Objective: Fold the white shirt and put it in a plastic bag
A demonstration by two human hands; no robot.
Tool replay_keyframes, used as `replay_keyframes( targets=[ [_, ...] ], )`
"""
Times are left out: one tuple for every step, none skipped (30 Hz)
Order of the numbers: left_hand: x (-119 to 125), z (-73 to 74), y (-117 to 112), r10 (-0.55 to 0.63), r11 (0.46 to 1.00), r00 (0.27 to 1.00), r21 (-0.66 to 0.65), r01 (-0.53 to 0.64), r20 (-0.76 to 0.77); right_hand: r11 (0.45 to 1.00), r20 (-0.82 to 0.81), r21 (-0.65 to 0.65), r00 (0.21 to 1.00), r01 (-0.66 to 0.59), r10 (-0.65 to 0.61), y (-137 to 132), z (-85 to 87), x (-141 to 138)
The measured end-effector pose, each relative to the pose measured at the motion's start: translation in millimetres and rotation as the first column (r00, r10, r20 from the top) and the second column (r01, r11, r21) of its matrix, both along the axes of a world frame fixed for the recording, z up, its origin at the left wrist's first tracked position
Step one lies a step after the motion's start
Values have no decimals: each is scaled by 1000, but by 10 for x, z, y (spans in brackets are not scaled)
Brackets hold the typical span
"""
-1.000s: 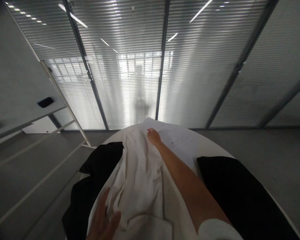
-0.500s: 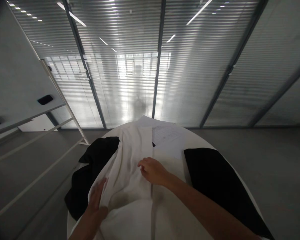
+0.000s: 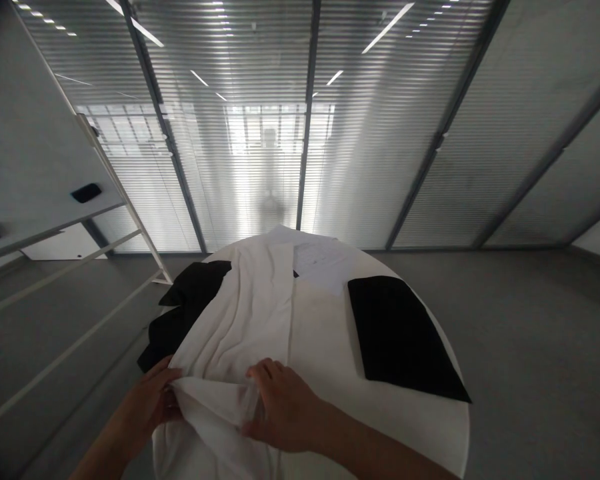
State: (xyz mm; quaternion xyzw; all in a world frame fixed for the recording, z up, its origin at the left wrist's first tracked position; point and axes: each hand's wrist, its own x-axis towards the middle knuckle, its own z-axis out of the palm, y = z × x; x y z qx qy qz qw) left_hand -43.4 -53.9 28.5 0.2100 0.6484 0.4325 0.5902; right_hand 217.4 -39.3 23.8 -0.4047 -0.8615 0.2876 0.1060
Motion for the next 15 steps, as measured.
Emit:
replay_keyframes(
  targets=[
    [-17, -27, -13, 22, 1000, 1000, -1, -22, -19, 999, -1, 6, 999, 46, -46, -7, -14, -41],
    [-35, -54, -21, 31, 1000, 998, 4, -30, -48, 998, -2, -1, 998, 59, -59, -17, -21, -77],
    [-55, -81, -24, 25, 1000, 996, 15, -23, -84, 999, -5, -15, 999, 35, -36, -33, -23, -110],
    [-75, -106, -21, 7, 1000, 993, 27, -4, -121, 1000, -16, -24, 1000, -10, 10, -57, -20, -139],
    [-97, -129, -15, -8, 999, 986, 35, 14, -165, 998, -40, -24, 997, -66, 66, -88, -13, -165],
    [-118, -149, -7, -19, 999, 976, 40, 28, -219, 993, -75, -20, 990, -119, 117, -126, -5, -190],
    [-139, -166, -1, -27, 998, 957, 46, 42, -289, 988, -122, -23, 981, -155, 151, -166, 6, -216],
    [-159, -179, -2, -34, 997, 926, 53, 58, -376, 982, -181, -48, 968, -185, 173, -207, 17, -243],
    [-176, -187, -13, -40, 995, 880, 62, 78, -473, 967, -246, -104, 948, -233, 203, -246, 27, -271],
    [-190, -193, -36, -41, 993, 824, 71, 98, -565, 932, -312, -187, 918, -311, 244, -279, 35, -299],
    [-201, -197, -74, -40, 990, 766, 80, 118, -641, 872, -375, -283, 883, -400, 283, -305, 41, -324],
    [-210, -202, -126, -36, 988, 720, 84, 130, -693, 793, -425, -378, 850, -478, 311, -323, 44, -343],
    [-216, -212, -190, -27, 987, 695, 90, 131, -719, 708, -460, -468, 830, -529, 316, -334, 43, -351],
    [-222, -228, -263, -13, 987, 687, 101, 126, -727, 637, -479, -548, 827, -543, 294, -340, 40, -345],
    [-226, -254, -340, 5, 986, 688, 120, 119, -726, 603, -476, -608, 845, -516, 244, -343, 33, -325]
  ],
)
